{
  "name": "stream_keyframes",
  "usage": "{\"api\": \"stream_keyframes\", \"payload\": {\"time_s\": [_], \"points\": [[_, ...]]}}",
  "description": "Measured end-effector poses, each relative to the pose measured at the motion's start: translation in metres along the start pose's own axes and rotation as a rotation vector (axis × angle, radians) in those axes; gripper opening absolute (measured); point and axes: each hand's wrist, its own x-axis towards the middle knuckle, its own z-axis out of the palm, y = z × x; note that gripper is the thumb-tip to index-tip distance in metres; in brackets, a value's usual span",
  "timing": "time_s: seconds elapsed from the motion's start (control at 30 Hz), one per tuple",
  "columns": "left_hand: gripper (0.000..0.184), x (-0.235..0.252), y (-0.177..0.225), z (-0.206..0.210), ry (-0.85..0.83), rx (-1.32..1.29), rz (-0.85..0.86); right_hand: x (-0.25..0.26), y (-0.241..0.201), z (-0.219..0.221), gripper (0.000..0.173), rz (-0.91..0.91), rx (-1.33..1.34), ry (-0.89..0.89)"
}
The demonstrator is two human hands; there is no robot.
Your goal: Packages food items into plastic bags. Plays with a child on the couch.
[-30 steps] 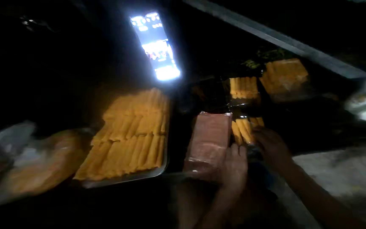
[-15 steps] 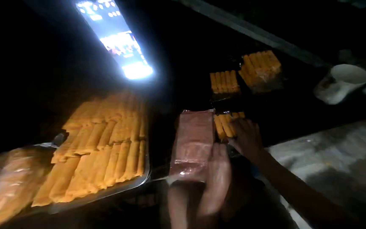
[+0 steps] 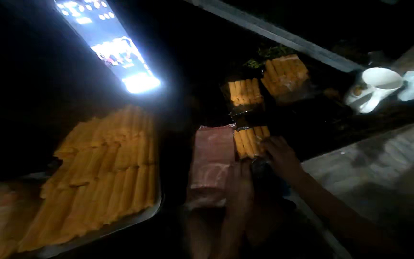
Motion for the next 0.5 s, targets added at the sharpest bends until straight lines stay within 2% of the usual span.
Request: {"api": "stream_keyframes", "payload": {"time_s": [0.1,0.17,0.23,0.4,0.5], "points": [[0.045,0.006,-0.003,0.004,0.075,0.079,0.055,-0.005,0.003,0.006,0.032,-0.032,-0.003,0.022],[0.057,0.013,-0.006,0.007,0.007,0.115,0.103,-0.008,0.003,0.013,0.040,-0.090,-0.032,0.013],[0.056,0.020,-0.010,0.013,-0.049,0.107,0.163,-0.011,0.001,0.019,0.052,-0.132,-0.072,-0.050],[0.052,0.028,-0.014,0.014,-0.115,0.156,0.207,-0.010,-0.001,0.016,0.053,-0.102,-0.054,-0.159],[0.056,0.029,-0.013,0.007,-0.151,0.153,0.183,-0.007,0.000,0.010,0.055,-0.082,-0.044,-0.229]]}}
